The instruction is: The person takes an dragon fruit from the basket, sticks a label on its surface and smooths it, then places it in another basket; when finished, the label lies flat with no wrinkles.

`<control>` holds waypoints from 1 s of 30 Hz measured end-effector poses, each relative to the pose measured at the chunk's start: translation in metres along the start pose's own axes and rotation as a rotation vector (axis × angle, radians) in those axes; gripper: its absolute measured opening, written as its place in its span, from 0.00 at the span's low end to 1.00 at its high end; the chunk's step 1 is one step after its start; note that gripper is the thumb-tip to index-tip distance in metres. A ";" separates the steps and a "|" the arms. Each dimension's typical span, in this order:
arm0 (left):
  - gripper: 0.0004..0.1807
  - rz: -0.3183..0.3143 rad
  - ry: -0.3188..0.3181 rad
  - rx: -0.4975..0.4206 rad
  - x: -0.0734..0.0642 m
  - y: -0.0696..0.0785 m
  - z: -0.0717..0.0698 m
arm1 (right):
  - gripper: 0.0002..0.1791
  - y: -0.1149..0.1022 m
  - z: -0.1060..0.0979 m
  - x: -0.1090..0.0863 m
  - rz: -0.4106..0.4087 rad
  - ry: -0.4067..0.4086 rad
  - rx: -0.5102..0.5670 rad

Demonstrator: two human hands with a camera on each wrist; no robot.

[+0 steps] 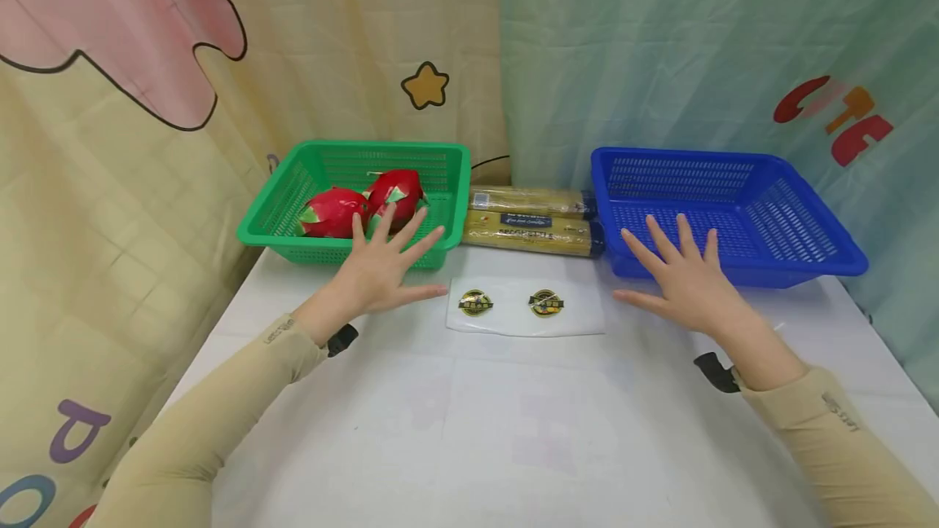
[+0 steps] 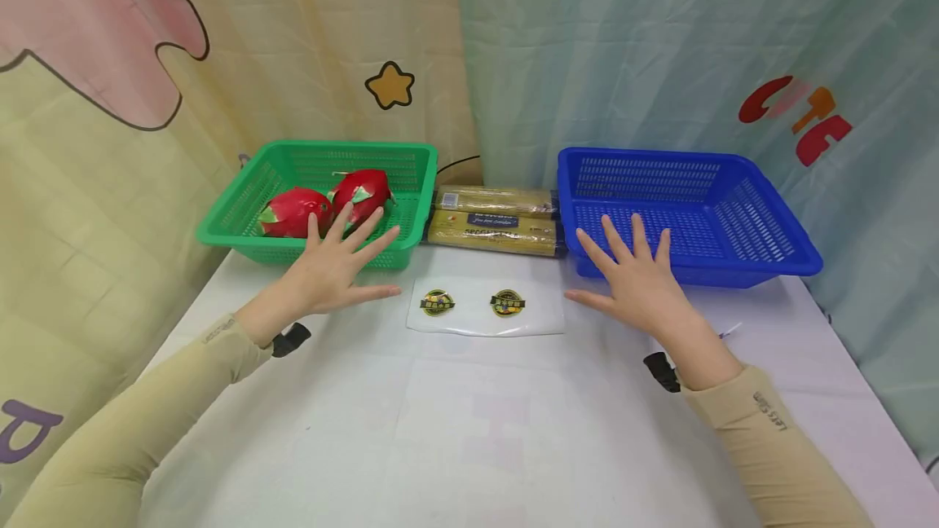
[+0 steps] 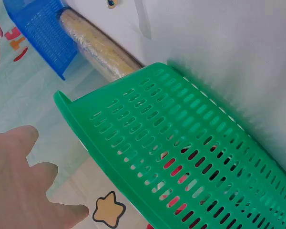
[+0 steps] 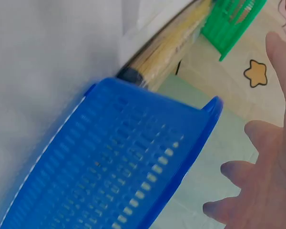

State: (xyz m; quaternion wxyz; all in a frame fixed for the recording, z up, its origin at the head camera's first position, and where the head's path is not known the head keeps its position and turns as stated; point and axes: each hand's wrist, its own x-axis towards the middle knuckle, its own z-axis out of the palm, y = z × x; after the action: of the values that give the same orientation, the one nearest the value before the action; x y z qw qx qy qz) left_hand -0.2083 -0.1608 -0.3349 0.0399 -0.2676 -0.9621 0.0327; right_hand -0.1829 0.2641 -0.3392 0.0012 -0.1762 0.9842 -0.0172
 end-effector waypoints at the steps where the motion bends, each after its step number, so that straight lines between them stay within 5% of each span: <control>1: 0.49 -0.002 0.014 -0.015 -0.003 -0.001 0.000 | 0.51 -0.003 0.000 0.001 -0.011 0.020 0.005; 8: 0.47 -0.052 0.152 -0.104 -0.025 -0.008 0.002 | 0.46 -0.033 0.004 0.020 -0.109 0.143 0.161; 11: 0.45 -0.099 0.258 -0.185 -0.034 -0.016 0.005 | 0.44 -0.048 0.006 0.032 -0.138 0.192 0.269; 18: 0.34 -0.224 0.704 -0.388 -0.050 -0.044 0.021 | 0.39 -0.084 0.007 0.068 -0.158 0.182 0.702; 21: 0.28 -0.347 0.833 -0.438 -0.056 -0.055 0.028 | 0.35 -0.100 0.007 0.086 -0.197 0.168 0.941; 25: 0.25 -0.581 0.822 -0.585 -0.064 -0.067 0.037 | 0.30 -0.121 0.005 0.111 -0.248 0.155 1.169; 30: 0.32 -0.752 0.613 -0.751 -0.065 -0.082 0.046 | 0.28 -0.150 -0.001 0.141 -0.256 0.115 1.346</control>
State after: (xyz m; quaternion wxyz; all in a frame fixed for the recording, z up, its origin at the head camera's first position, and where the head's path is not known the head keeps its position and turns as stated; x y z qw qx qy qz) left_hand -0.1989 -0.2667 -0.3777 0.2267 0.0972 -0.8813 -0.4031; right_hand -0.2632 0.0749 -0.3322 0.0559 -0.2506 0.7291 -0.6344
